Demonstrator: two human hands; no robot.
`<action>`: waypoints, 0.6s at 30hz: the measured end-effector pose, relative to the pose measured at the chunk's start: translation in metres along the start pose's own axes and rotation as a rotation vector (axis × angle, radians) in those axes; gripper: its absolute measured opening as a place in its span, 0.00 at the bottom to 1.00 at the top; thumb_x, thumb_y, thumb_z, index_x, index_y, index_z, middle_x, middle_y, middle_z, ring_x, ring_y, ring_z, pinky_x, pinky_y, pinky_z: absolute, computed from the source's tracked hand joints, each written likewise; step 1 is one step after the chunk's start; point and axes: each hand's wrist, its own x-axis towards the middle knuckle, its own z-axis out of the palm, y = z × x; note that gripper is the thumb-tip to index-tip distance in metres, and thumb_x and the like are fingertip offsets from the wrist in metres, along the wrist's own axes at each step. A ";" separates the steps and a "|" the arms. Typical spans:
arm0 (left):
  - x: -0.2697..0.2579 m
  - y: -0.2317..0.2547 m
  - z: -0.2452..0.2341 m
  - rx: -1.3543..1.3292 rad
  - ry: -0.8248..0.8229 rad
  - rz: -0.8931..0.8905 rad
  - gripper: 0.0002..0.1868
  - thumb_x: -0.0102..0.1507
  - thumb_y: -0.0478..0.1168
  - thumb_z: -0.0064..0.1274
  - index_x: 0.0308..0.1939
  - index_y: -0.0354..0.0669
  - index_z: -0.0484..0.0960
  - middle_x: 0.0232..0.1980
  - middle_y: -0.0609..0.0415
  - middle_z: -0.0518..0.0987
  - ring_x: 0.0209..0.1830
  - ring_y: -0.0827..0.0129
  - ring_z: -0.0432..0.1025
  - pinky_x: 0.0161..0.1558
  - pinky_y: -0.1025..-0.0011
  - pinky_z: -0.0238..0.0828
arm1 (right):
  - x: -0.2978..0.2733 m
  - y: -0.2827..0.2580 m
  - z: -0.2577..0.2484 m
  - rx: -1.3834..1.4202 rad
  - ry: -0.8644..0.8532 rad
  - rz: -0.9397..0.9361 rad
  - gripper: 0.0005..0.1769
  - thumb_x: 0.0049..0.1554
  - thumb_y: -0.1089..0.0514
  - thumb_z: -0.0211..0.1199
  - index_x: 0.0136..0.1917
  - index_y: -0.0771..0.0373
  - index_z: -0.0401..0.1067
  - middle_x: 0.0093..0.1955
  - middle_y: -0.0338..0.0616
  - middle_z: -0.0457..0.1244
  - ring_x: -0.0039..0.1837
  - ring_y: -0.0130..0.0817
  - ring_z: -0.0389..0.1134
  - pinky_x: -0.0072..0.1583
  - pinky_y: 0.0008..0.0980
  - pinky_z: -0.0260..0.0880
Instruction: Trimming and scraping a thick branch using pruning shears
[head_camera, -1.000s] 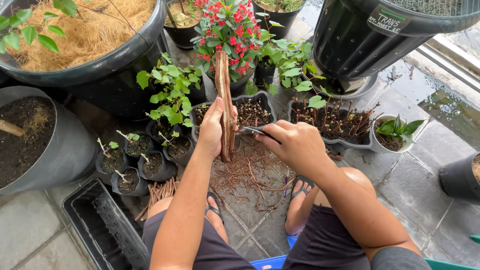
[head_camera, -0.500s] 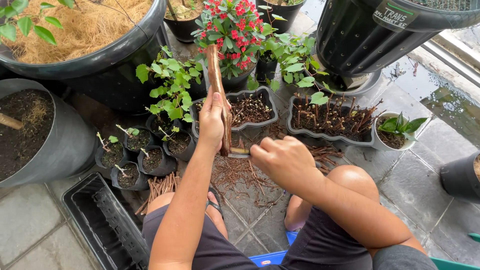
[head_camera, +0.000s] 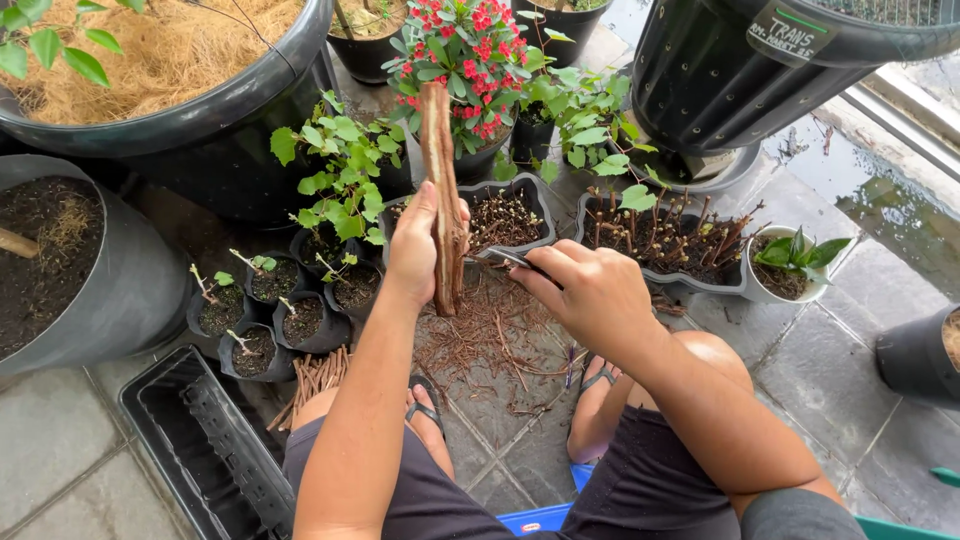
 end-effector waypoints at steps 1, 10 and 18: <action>0.002 -0.007 -0.001 0.000 0.003 0.000 0.30 0.85 0.59 0.31 0.84 0.49 0.71 0.40 0.53 0.82 0.33 0.72 0.76 0.34 0.75 0.77 | 0.000 0.000 0.002 0.002 -0.002 -0.002 0.12 0.70 0.46 0.70 0.58 0.55 0.82 0.48 0.43 0.74 0.43 0.47 0.78 0.44 0.43 0.75; 0.007 -0.027 -0.003 0.203 0.044 0.138 0.29 0.86 0.56 0.38 0.89 0.54 0.69 0.39 0.51 0.83 0.35 0.73 0.77 0.39 0.76 0.78 | -0.009 -0.010 0.007 -0.131 -0.048 -0.005 0.11 0.71 0.43 0.67 0.60 0.48 0.80 0.49 0.36 0.73 0.46 0.40 0.79 0.47 0.41 0.76; -0.005 0.005 -0.018 0.085 0.122 0.102 0.32 0.85 0.60 0.24 0.77 0.51 0.79 0.42 0.53 0.84 0.34 0.71 0.78 0.37 0.76 0.77 | -0.008 -0.017 0.002 0.290 -0.455 -0.042 0.13 0.69 0.45 0.68 0.53 0.55 0.83 0.44 0.45 0.78 0.48 0.53 0.82 0.49 0.48 0.81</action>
